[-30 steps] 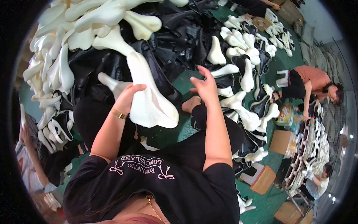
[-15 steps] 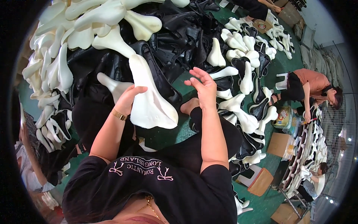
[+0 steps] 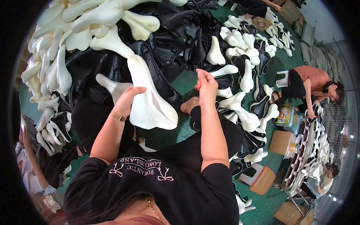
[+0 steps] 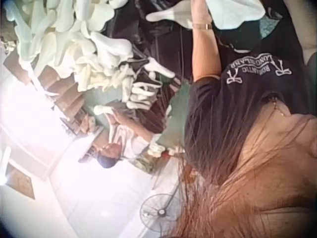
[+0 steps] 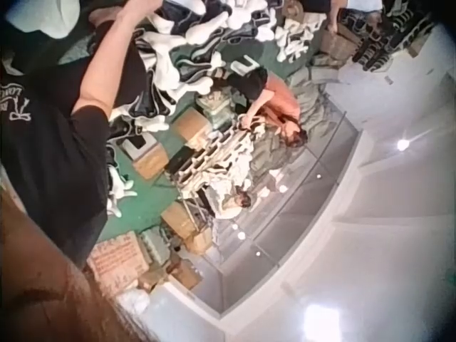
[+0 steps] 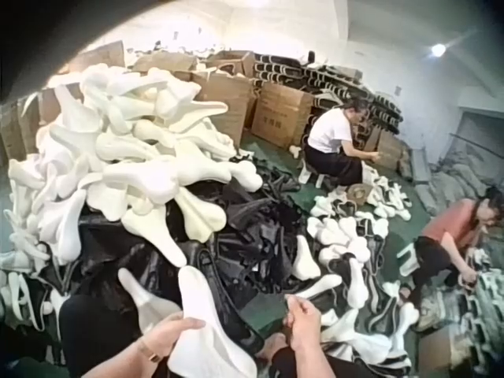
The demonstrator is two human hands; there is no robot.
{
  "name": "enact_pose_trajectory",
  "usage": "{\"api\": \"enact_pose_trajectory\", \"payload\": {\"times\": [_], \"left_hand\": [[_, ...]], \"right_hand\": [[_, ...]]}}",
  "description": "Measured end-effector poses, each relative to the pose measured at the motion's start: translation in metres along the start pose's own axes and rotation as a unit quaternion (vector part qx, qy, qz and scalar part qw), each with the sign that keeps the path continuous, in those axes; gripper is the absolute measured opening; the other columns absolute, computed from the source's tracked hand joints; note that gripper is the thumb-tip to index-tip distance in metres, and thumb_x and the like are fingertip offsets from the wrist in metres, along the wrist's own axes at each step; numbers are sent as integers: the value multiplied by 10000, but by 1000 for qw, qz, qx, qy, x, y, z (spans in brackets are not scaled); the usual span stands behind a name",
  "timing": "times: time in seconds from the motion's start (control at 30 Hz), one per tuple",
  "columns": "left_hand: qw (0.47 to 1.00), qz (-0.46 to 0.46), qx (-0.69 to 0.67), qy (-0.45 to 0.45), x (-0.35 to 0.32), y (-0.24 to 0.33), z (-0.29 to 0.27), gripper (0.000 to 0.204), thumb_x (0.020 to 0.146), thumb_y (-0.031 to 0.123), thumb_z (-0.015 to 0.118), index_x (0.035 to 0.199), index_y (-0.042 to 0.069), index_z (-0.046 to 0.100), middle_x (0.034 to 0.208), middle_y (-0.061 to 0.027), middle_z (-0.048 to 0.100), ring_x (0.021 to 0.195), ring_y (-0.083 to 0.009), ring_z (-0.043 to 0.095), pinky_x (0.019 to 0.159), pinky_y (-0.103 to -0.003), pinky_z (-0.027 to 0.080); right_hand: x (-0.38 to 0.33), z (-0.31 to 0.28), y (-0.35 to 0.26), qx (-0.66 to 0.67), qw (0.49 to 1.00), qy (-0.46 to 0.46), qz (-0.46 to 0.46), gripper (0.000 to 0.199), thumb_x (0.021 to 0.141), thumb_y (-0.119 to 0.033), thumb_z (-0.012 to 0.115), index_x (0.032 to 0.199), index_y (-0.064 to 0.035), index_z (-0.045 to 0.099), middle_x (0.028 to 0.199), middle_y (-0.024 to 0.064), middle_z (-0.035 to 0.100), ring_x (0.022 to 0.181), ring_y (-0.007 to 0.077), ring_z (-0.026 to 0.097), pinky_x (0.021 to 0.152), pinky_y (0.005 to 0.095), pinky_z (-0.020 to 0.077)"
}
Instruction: Inspecting and sorting bicycle saddles from a large pile on the floor.
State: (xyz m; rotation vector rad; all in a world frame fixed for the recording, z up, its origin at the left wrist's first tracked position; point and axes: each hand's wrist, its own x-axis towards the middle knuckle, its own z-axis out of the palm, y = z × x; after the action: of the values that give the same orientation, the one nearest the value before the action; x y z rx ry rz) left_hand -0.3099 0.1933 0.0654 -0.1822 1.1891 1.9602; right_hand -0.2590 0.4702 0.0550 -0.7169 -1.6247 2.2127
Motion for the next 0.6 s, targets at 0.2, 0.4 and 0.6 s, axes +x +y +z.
{"api": "enact_pose_trajectory", "payload": {"times": [0.2, 0.4, 0.6], "left_hand": [[1000, 4, 0, 0, 1, 1, 3, 362, 816, 159, 661, 1112, -26, 564, 1008, -107, 649, 891, -200, 649, 824, -318, 518], [1000, 9, 2, 12, -3, 4, 5, 371, 819, 159, 655, 1123, -29, 556, 1006, -112, 649, 894, -206, 649, 822, -325, 520], [1000, 6, -1, 15, -4, 4, -1, 362, 819, 156, 653, 1117, -29, 561, 1003, -109, 650, 888, -205, 649, 824, -322, 519]], "right_hand": [[13, -15, 20, -3, 995, -101, -17, 401, 889, -88, 607, 1279, -65, 514, 829, 12, 616, 605, 42, 495, 588, 221, 426], [-12, 6, 21, -173, 958, -216, 81, 936, 806, 104, 554, 1503, -305, 81, 1490, 202, 290, 780, 132, 616, 583, 248, 471], [-8, 14, -2, -67, 983, -167, 47, 610, 838, 27, 606, 1397, -36, 367, 1026, 143, 686, 467, 47, 506, 392, 168, 368]]}}
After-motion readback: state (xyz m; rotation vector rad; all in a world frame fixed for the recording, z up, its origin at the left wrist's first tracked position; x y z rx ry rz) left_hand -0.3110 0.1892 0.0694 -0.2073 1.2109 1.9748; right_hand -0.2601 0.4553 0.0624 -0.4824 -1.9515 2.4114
